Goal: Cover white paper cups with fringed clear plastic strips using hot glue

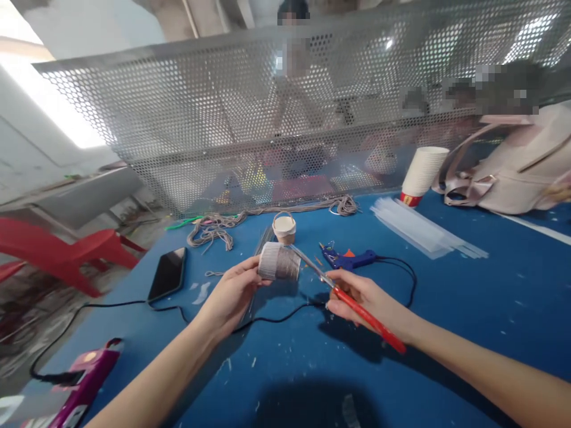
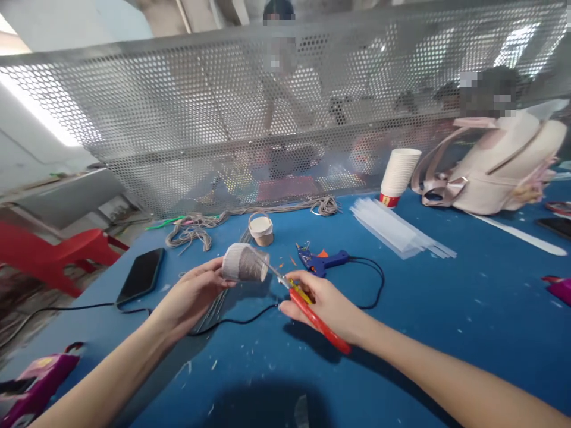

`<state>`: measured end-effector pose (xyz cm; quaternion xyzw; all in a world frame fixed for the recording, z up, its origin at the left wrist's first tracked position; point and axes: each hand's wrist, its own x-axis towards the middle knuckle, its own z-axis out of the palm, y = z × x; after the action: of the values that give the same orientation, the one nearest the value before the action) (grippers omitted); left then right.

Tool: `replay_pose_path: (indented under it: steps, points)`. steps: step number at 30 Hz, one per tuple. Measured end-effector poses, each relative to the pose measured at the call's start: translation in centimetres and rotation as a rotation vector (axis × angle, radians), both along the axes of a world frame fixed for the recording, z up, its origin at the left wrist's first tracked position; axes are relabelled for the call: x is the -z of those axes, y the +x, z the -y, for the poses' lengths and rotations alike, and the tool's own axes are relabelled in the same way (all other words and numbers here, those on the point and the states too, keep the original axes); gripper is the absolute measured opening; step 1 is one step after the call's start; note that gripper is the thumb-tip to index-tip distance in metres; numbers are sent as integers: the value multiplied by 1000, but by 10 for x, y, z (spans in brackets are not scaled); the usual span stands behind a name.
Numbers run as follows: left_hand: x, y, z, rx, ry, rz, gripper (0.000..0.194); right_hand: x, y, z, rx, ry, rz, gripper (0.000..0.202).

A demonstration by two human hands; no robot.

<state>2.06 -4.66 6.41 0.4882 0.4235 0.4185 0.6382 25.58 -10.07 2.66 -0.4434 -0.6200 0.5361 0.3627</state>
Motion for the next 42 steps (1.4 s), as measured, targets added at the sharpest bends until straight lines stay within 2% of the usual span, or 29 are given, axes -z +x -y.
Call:
replay_pose_path:
  steps: [5, 12, 15, 20, 26, 31, 42]
  points:
    - [1, -1, 0, -38, -62, 47, 38, 6, -2, 3, -16, 47, 146, 40]
    - [1, -1, -3, -50, -112, 67, 23, 2, -5, 3, -6, 70, 384, 36]
    - [6, -2, -5, -99, -137, 29, 28, 3, -7, 3, -18, 62, 423, 36]
    - [11, -5, -6, -155, -49, -48, 41, 6, -5, 4, -26, 37, 445, 39]
    - [1, -3, -5, -148, -80, -56, 26, 1, -4, 4, -7, 41, 462, 38]
    - [-3, -4, -2, -97, -85, -50, 27, -4, -5, 4, -9, 41, 459, 36]
    - [-15, -5, 8, 16, 9, -129, 27, -2, -2, 6, -86, 45, 427, 41]
